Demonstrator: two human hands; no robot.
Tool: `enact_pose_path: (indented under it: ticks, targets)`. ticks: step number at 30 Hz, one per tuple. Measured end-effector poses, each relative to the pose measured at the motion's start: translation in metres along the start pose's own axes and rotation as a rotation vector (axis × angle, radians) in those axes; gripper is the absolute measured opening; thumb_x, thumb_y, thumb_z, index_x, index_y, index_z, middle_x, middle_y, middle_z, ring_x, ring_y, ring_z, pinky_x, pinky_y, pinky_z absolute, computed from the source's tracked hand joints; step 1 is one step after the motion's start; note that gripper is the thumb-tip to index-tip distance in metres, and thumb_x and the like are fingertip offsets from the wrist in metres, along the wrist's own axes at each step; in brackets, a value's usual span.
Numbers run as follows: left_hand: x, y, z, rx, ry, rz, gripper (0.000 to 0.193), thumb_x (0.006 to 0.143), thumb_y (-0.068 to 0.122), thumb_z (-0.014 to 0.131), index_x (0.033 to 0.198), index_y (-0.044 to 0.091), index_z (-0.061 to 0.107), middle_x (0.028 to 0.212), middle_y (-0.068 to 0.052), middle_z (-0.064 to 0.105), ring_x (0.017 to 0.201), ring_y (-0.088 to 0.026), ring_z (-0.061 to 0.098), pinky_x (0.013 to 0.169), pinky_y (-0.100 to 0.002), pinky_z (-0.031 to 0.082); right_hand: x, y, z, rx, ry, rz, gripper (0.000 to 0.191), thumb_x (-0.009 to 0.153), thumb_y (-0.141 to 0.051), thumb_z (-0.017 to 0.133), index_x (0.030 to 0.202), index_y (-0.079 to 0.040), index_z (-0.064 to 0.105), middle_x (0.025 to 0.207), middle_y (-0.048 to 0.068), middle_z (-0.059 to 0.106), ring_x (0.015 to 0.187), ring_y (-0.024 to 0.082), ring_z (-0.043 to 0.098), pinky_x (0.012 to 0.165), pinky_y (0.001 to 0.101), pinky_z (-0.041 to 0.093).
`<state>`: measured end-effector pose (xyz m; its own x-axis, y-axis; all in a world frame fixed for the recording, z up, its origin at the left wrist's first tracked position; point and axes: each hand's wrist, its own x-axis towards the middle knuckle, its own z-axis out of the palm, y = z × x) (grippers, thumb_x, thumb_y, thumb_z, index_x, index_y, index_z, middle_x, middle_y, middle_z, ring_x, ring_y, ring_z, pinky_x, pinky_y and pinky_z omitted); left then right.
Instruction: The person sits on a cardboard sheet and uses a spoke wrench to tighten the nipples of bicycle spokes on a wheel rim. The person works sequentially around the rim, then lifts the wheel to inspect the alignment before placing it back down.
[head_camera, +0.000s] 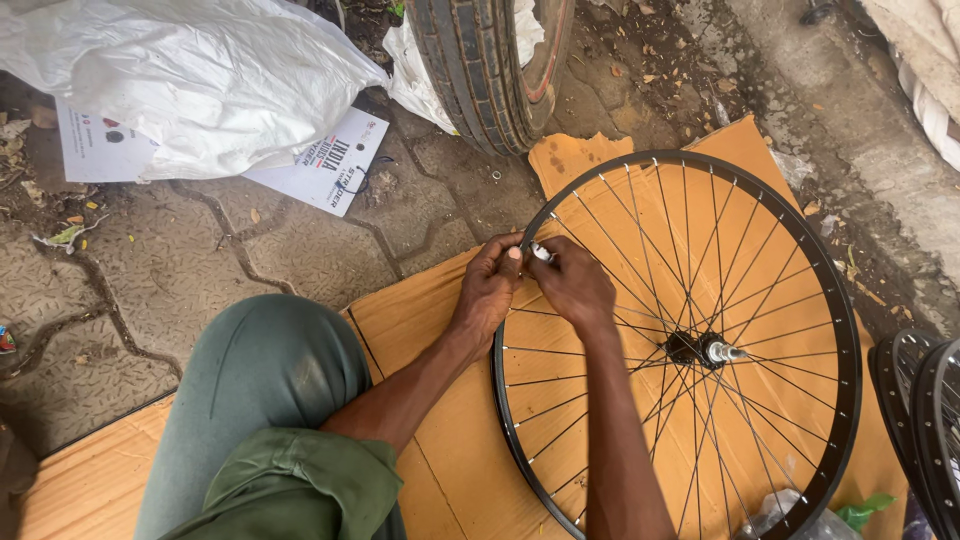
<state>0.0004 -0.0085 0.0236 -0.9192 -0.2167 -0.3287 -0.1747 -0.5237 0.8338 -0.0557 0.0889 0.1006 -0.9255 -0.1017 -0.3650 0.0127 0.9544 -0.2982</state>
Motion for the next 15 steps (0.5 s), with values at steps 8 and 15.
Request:
enact_pose_path:
  ticks: [8, 15]
  targets:
    - [-0.002, 0.004, 0.0, -0.001, 0.0, -0.053, 0.033, 0.107, 0.027, 0.051, 0.135, 0.015, 0.064, 0.098, 0.002, 0.057, 0.091, -0.012, 0.052, 0.085, -0.031, 0.047, 0.004, 0.011, 0.001, 0.279, 0.005, -0.053, 0.038, 0.085, -0.043, 0.074, 0.116, -0.022, 0.066, 0.105, 0.01, 0.078, 0.095, 0.023, 0.073, 0.083, 0.0424, 0.055]
    - [0.0, -0.001, 0.001, -0.015, -0.014, 0.054, 0.033, 0.107, 0.025, 0.051, 0.134, 0.012, 0.065, 0.1, 0.001, 0.063, 0.093, -0.011, 0.054, 0.09, -0.028, 0.047, -0.001, 0.019, 0.003, 0.418, -0.012, -0.117, 0.036, 0.081, -0.035, 0.078, 0.109, -0.019, 0.063, 0.093, 0.008, 0.08, 0.088, 0.016, 0.075, 0.078, 0.0382, 0.054]
